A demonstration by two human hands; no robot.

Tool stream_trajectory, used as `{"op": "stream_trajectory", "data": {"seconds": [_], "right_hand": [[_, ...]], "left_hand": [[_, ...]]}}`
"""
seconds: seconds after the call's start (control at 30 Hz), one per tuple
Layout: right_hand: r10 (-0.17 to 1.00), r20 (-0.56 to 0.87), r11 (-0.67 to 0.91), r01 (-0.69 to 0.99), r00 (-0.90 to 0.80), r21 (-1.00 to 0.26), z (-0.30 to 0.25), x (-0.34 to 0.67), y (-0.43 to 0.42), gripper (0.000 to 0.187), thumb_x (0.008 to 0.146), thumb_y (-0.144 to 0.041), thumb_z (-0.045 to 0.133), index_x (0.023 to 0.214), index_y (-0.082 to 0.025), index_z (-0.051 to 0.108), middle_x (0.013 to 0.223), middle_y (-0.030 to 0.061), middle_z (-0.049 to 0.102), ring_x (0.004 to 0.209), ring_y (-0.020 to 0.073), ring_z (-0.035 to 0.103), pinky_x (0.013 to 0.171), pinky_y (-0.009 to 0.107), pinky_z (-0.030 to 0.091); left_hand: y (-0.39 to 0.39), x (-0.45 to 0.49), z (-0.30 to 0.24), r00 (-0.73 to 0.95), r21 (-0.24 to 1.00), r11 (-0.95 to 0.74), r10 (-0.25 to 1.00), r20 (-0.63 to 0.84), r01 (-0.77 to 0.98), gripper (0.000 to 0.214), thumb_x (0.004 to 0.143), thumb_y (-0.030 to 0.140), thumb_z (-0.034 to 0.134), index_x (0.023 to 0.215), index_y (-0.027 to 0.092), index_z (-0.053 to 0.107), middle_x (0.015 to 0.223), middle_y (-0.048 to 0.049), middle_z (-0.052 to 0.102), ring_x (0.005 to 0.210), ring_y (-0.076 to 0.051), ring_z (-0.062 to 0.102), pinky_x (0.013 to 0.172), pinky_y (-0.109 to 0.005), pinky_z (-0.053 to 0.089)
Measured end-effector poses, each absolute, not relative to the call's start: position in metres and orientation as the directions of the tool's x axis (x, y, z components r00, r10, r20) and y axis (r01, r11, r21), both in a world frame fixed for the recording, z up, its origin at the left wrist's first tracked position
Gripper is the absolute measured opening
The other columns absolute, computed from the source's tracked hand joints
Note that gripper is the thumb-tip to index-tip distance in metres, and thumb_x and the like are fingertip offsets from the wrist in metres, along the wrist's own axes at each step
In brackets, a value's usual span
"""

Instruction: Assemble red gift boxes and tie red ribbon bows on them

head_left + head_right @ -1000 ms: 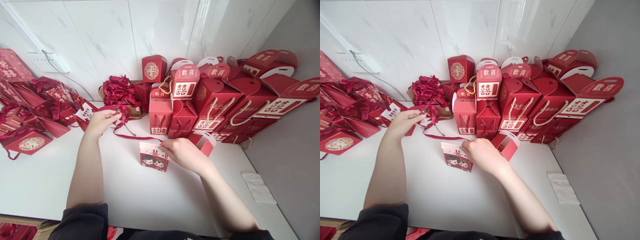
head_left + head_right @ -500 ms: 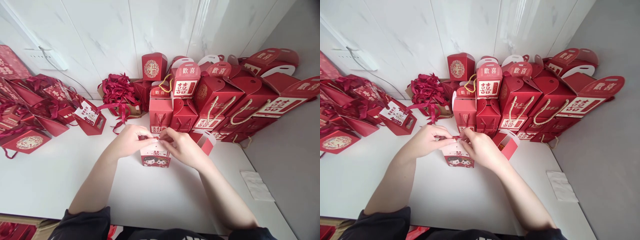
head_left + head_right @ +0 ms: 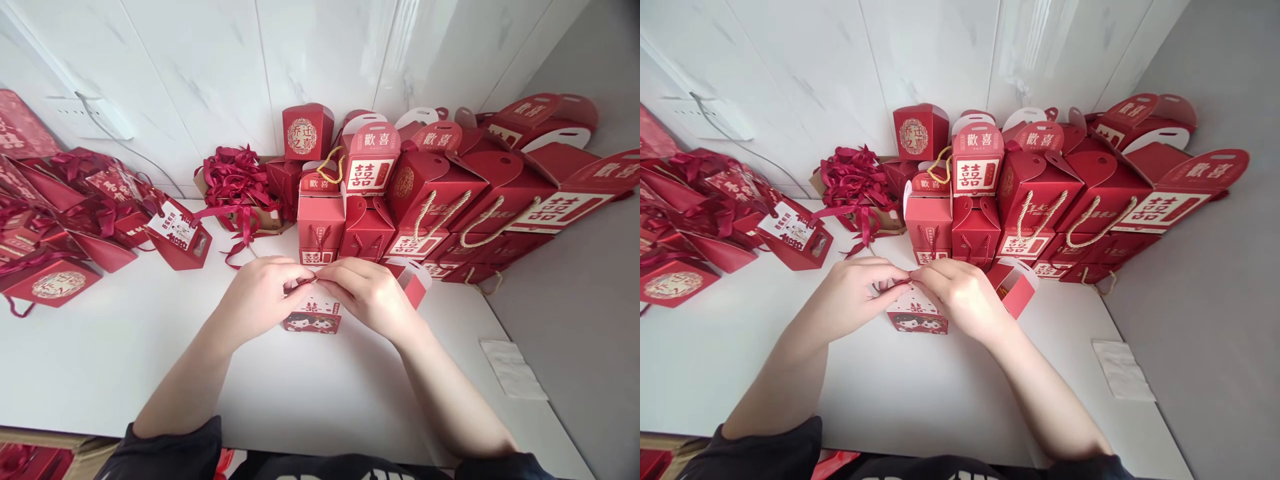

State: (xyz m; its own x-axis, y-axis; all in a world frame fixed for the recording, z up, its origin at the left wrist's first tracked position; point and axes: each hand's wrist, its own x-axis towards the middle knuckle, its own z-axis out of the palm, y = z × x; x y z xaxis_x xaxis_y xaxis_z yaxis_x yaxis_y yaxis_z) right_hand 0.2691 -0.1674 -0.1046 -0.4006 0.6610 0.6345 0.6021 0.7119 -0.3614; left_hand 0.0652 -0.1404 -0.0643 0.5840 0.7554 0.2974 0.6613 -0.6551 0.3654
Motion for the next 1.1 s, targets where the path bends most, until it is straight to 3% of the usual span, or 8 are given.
{"op": "stream_trajectory", "data": {"seconds": [0.17, 0.33, 0.4, 0.5, 0.6, 0.7, 0.83, 1.1], "right_hand": [[0.446, 0.740, 0.794, 0.605, -0.504, -0.066, -0.104, 0.272, -0.166, 0.019, 0.089, -0.006, 0.059, 0.106, -0.012, 0.060, 0.099, 0.0095, 0.070, 0.092, 0.0205, 0.065, 0.077, 0.034, 0.054], [0.338, 0.847, 0.835, 0.547, -0.410, -0.068, -0.101, 0.275, -0.169, 0.030, 0.082, -0.003, 0.064, 0.109, -0.015, 0.060, 0.095, 0.0082, 0.070, 0.087, 0.0193, 0.065, 0.072, 0.032, 0.056], [0.369, 0.855, 0.846, 0.513, -0.366, -0.145, -0.098, 0.275, -0.172, 0.030, 0.082, -0.005, 0.063, 0.109, -0.018, 0.061, 0.094, 0.0073, 0.071, 0.086, 0.0193, 0.066, 0.071, 0.033, 0.057], [0.514, 0.832, 0.827, 0.381, -0.211, -0.414, -0.093, 0.273, -0.177, 0.025, 0.082, -0.006, 0.064, 0.101, -0.022, 0.064, 0.093, 0.0061, 0.071, 0.086, 0.0201, 0.067, 0.074, 0.035, 0.057], [0.700, 0.711, 0.711, 0.169, -0.075, -0.682, -0.090, 0.273, -0.179, 0.015, 0.081, -0.010, 0.067, 0.091, -0.021, 0.065, 0.088, 0.0049, 0.070, 0.081, 0.0196, 0.068, 0.073, 0.036, 0.057], [0.797, 0.598, 0.597, -0.038, -0.088, -0.801, -0.089, 0.274, -0.178, 0.009, 0.082, -0.012, 0.068, 0.086, -0.020, 0.064, 0.085, 0.0036, 0.070, 0.077, 0.0181, 0.069, 0.071, 0.035, 0.058], [0.830, 0.542, 0.517, -0.188, -0.128, -0.835, -0.090, 0.276, -0.173, 0.011, 0.081, -0.014, 0.072, 0.083, -0.020, 0.063, 0.082, 0.0014, 0.069, 0.075, 0.0158, 0.068, 0.071, 0.032, 0.057], [0.895, 0.386, 0.372, -0.102, -0.222, -0.923, -0.099, 0.273, -0.160, 0.010, 0.081, -0.025, 0.073, 0.084, -0.019, 0.066, 0.084, 0.0018, 0.069, 0.079, 0.0152, 0.065, 0.076, 0.031, 0.054]], "left_hand": [[-0.152, 0.061, -0.059, 0.562, 0.348, -0.721, 0.688, 0.459, 0.599, 0.011, 0.086, 0.025, 0.065, 0.089, 0.022, 0.074, 0.079, 0.0009, 0.071, 0.071, -0.013, 0.063, 0.064, -0.025, 0.047], [-0.164, 0.057, -0.047, 0.577, 0.449, -0.783, 0.622, 0.530, 0.431, 0.013, 0.085, 0.023, 0.067, 0.096, 0.024, 0.075, 0.083, 0.0019, 0.074, 0.073, -0.012, 0.066, 0.069, -0.022, 0.051], [-0.164, 0.055, -0.043, 0.544, 0.573, -0.704, 0.700, 0.463, 0.419, 0.017, 0.090, 0.024, 0.060, 0.097, 0.023, 0.074, 0.082, 0.0012, 0.074, 0.069, -0.012, 0.066, 0.063, -0.021, 0.051], [-0.155, 0.050, -0.042, 0.483, 0.691, -0.549, 0.815, 0.319, 0.470, 0.028, 0.097, 0.032, 0.048, 0.095, 0.020, 0.073, 0.070, 0.0002, 0.068, 0.061, -0.011, 0.062, 0.056, -0.021, 0.048], [-0.142, 0.046, -0.046, 0.529, 0.697, -0.438, 0.843, 0.100, 0.567, 0.033, 0.097, 0.038, 0.045, 0.099, 0.020, 0.072, 0.054, 0.0030, 0.059, 0.047, -0.010, 0.054, 0.046, -0.020, 0.041], [-0.134, 0.045, -0.054, 0.616, 0.689, -0.369, 0.775, -0.142, 0.623, 0.028, 0.093, 0.037, 0.052, 0.111, 0.025, 0.068, 0.067, 0.0028, 0.068, 0.046, -0.010, 0.058, 0.043, -0.019, 0.041], [-0.132, 0.049, -0.061, 0.651, 0.631, -0.470, 0.755, -0.075, 0.617, 0.026, 0.093, 0.029, 0.048, 0.106, 0.025, 0.070, 0.084, -0.0010, 0.072, 0.059, -0.013, 0.064, 0.052, -0.021, 0.044], [-0.130, 0.060, -0.067, 0.568, 0.514, -0.519, 0.820, 0.073, 0.683, 0.025, 0.097, 0.031, 0.039, 0.092, 0.021, 0.062, 0.081, -0.0008, 0.066, 0.067, -0.016, 0.060, 0.060, -0.026, 0.041]]}}
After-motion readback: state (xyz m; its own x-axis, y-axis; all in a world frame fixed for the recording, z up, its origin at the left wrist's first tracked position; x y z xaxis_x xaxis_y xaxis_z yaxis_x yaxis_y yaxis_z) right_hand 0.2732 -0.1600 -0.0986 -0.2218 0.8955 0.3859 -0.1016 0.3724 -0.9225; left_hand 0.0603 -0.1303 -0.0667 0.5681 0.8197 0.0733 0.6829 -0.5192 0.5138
